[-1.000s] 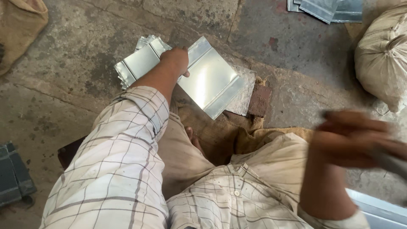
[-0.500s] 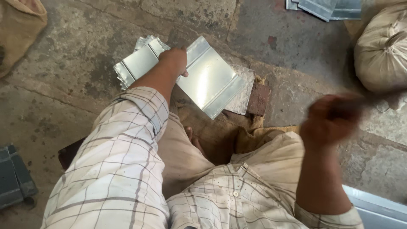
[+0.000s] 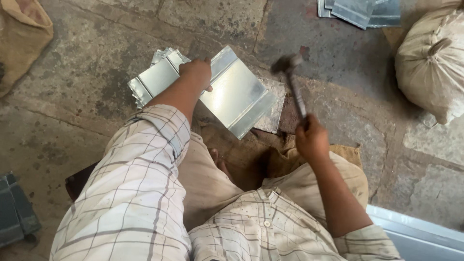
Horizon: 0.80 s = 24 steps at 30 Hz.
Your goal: The person shapes metal sheets by hitting them with a hammer while holding them against a metal block on the floor. They move and rotate the sheets between strikes to achieve the desired bend or form.
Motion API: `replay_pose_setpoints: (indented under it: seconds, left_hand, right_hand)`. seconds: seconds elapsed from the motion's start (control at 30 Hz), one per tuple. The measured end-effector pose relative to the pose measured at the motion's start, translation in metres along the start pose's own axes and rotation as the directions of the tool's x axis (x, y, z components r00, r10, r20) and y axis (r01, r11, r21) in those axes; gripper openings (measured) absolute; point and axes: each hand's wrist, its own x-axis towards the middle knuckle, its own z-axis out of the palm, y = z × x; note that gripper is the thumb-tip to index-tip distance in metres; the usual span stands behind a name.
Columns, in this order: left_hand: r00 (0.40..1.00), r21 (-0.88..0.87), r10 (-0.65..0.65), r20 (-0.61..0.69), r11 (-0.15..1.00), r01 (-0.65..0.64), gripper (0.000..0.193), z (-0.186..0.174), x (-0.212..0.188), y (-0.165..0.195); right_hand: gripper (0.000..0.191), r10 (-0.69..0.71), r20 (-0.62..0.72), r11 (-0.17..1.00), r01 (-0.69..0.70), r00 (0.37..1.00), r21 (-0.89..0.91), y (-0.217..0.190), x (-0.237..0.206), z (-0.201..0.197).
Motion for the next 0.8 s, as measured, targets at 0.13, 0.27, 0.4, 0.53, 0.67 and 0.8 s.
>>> replay_pose_setpoints:
  seconds: [0.13,0.27,0.4,0.53,0.67,0.8]
  left_hand:
    - [1.0,-0.026,0.0,-0.019,1.0,0.0,0.107,0.004,0.0,-0.002]
    - [1.0,0.004,0.0,-0.004,1.0,0.0,0.104,0.0,0.0,-0.002]
    - [1.0,-0.005,-0.007,0.013,1.0,0.007,0.11,-0.003,-0.001,-0.002]
    - [0.999,-0.012,-0.022,0.028,1.0,0.023,0.115,-0.002,0.003,-0.003]
    - [0.998,-0.051,-0.015,0.067,0.998,0.019,0.121,0.013,0.005,-0.004]
    - [1.0,-0.049,0.007,0.016,0.999,-0.006,0.116,0.016,0.007,-0.004]
  right_hand:
    - [0.01,-0.038,-0.274,0.951,0.119,0.961,0.286,-0.014,0.009,-0.029]
    - [0.01,-0.037,-0.388,0.869,0.222,0.921,0.443,0.007,0.001,0.001]
    - [0.025,-0.031,-0.044,0.994,0.027,0.999,-0.103,0.033,-0.001,0.037]
    - [0.021,0.149,0.019,0.989,-0.148,0.989,-0.02,0.024,0.007,0.027]
    - [0.015,-0.008,-0.239,0.999,0.016,0.971,0.031,0.006,-0.001,-0.008]
    - [0.018,-0.015,-0.336,0.995,0.048,0.942,0.089,0.011,-0.01,-0.004]
